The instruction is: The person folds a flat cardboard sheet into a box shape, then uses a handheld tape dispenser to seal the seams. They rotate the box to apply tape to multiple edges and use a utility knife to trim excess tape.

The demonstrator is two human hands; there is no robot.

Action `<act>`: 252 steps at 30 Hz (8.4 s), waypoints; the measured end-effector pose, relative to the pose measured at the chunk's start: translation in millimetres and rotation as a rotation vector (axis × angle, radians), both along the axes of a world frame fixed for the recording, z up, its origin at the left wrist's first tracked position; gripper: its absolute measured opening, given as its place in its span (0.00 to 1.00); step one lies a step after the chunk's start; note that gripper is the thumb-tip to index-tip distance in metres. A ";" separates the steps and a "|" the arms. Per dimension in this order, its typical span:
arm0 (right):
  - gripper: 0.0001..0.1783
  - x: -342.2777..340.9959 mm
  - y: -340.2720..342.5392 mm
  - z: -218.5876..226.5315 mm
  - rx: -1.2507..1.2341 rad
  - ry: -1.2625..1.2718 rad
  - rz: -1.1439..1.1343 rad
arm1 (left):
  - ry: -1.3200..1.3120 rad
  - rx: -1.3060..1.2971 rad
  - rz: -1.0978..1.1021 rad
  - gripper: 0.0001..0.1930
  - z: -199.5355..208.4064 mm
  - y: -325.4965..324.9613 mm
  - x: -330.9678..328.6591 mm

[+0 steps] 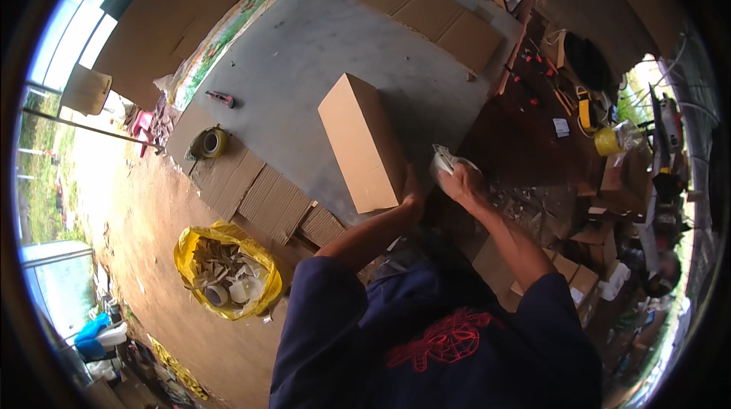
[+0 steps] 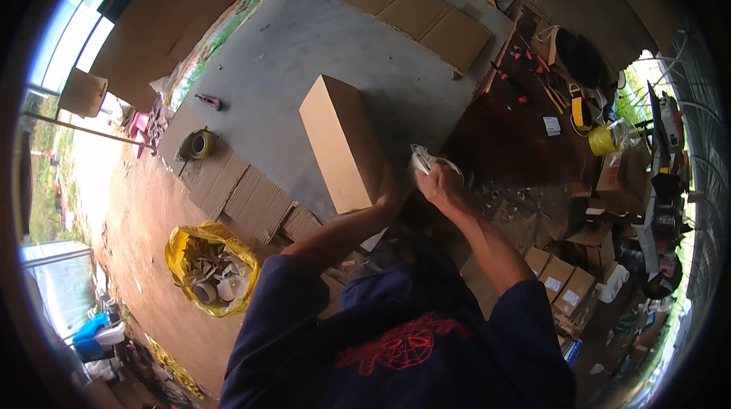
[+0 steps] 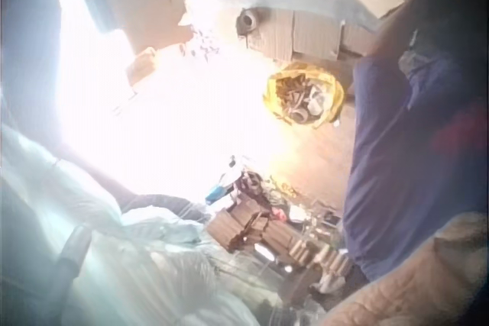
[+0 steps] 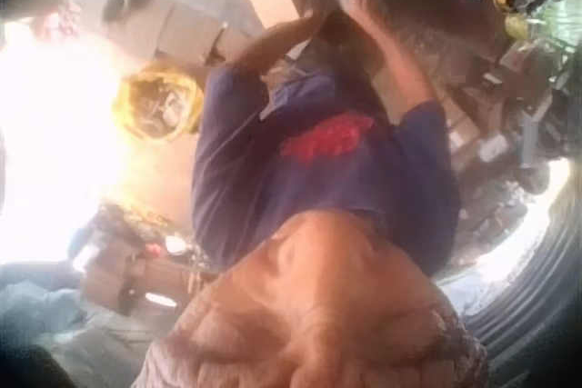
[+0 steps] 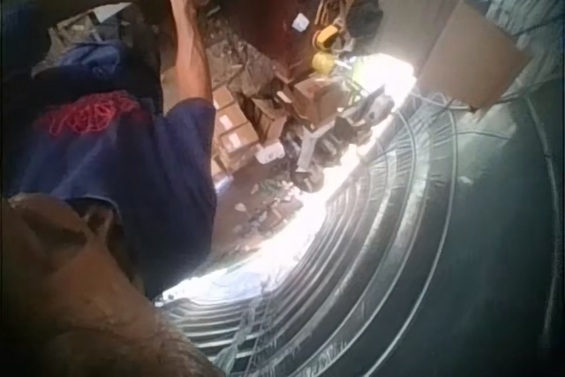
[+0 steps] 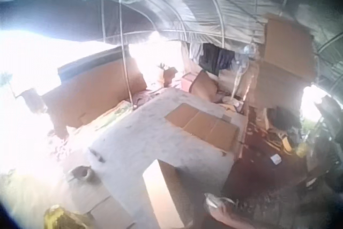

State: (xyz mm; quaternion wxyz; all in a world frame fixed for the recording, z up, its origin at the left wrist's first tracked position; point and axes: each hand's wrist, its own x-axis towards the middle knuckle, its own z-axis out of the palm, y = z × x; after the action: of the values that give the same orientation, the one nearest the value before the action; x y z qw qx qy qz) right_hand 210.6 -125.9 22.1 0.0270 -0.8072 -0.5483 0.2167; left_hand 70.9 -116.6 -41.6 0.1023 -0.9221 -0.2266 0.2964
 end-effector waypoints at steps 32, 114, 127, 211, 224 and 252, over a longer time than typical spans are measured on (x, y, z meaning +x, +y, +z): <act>0.35 171.9 -133.5 3.3 0.084 0.380 0.183 | -2.277 0.430 1.646 0.08 -50.8 -43.0 0.9; 0.24 -136.6 -100.4 -6.1 0.114 0.100 0.152 | -0.927 -0.583 1.167 0.62 33.5 34.0 -67.8; 0.24 -3.4 -147.9 -1.1 0.304 0.126 0.365 | -1.077 -0.669 0.897 0.59 -4.0 49.1 -87.3; 0.29 130.6 -54.7 58.8 0.037 1.271 0.350 | -2.398 0.061 1.793 0.13 -19.5 14.7 -49.6; 0.24 84.4 -23.8 68.6 -0.097 1.250 0.545 | -2.209 -0.909 1.770 0.19 114.3 -63.1 -14.7; 0.13 27.7 -34.9 -76.5 0.228 0.896 0.807 | -1.491 -0.069 1.262 0.10 71.7 45.2 -130.0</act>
State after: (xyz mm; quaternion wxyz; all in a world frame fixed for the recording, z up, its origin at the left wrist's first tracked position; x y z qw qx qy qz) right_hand 238.3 -160.8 -54.4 0.2570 -0.3581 -0.7658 0.4682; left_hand -59.0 -71.4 30.1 -0.2717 -0.5851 -0.6762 -0.3558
